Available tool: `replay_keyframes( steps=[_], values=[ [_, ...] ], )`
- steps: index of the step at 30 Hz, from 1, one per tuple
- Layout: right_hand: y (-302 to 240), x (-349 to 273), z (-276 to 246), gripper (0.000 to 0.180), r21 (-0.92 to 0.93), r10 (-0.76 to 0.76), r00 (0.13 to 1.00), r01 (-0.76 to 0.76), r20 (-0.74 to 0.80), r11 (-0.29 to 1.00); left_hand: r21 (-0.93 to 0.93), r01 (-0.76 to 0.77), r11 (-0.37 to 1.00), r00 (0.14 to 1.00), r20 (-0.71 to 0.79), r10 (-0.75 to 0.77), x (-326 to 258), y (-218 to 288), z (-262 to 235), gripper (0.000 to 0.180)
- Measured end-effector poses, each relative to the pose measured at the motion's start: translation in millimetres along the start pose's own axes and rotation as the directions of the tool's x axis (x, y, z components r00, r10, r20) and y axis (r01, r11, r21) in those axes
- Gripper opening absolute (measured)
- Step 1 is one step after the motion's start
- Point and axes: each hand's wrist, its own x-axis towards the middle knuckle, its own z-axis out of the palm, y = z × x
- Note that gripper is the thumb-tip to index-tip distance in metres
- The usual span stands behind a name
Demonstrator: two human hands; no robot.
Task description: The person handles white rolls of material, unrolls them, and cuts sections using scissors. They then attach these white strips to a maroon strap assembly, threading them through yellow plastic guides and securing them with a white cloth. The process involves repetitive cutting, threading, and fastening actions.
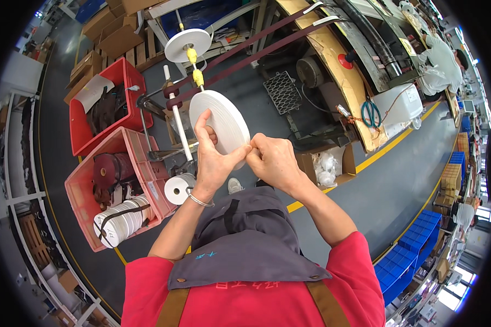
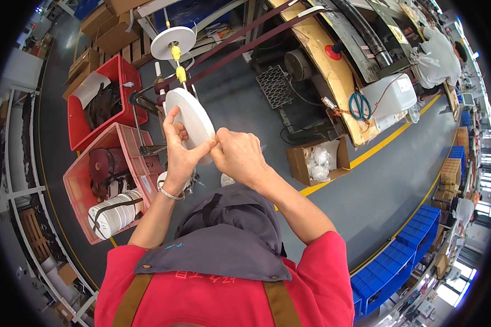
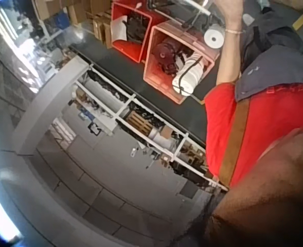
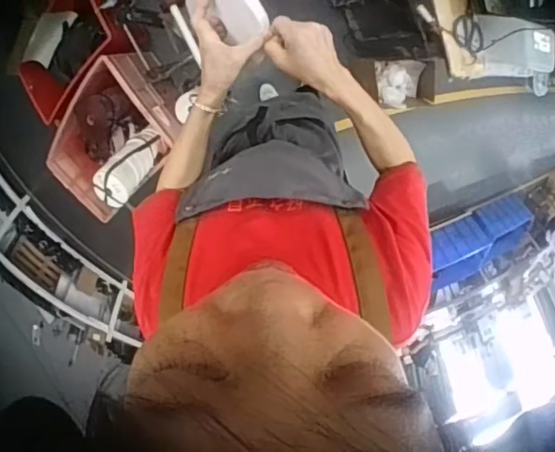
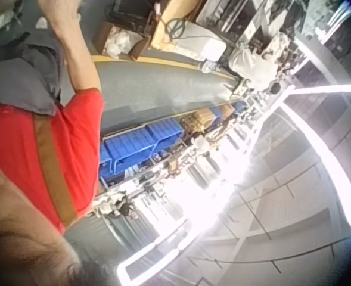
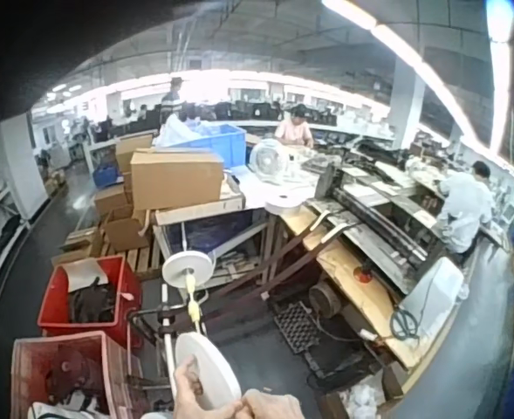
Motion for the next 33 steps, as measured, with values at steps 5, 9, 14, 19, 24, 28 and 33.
replay_keyframes(
  steps=[5,9,14,19,24,28,33],
  values=[
    [-18,-13,-15,0.007,0.428,0.224,0.957,-0.282,0.182,0.859,-0.429,0.307,0.850,0.923,0.351,-0.156,-4,13,-11,0.091],
    [-26,-25,-21,0.008,0.734,0.289,0.916,-0.397,0.279,0.551,-0.537,0.457,0.709,0.860,0.469,-0.200,-11,22,-3,0.086],
    [-19,-46,-42,0.004,0.900,0.410,0.803,-0.410,0.433,-0.148,-0.638,0.589,0.496,0.796,0.563,-0.220,-19,25,12,0.074],
    [63,-89,-136,0.014,0.907,0.386,0.922,0.175,-0.016,-0.382,-0.759,0.641,0.111,0.761,0.610,-0.219,-20,-6,-6,0.072],
    [141,-192,-195,0.008,0.939,0.592,0.761,0.343,-0.266,-0.018,-0.843,0.536,0.040,0.841,0.529,-0.111,-17,-21,3,0.077],
    [176,-235,-189,0.006,0.914,0.797,0.569,0.401,-0.202,-0.055,-0.854,0.520,0.002,0.832,0.505,-0.229,-12,-22,29,0.070],
    [218,-277,-179,0.006,0.895,0.941,0.310,0.446,-0.133,-0.021,-0.890,0.376,0.257,0.803,0.174,-0.571,-10,-32,74,0.047]
  ],
)
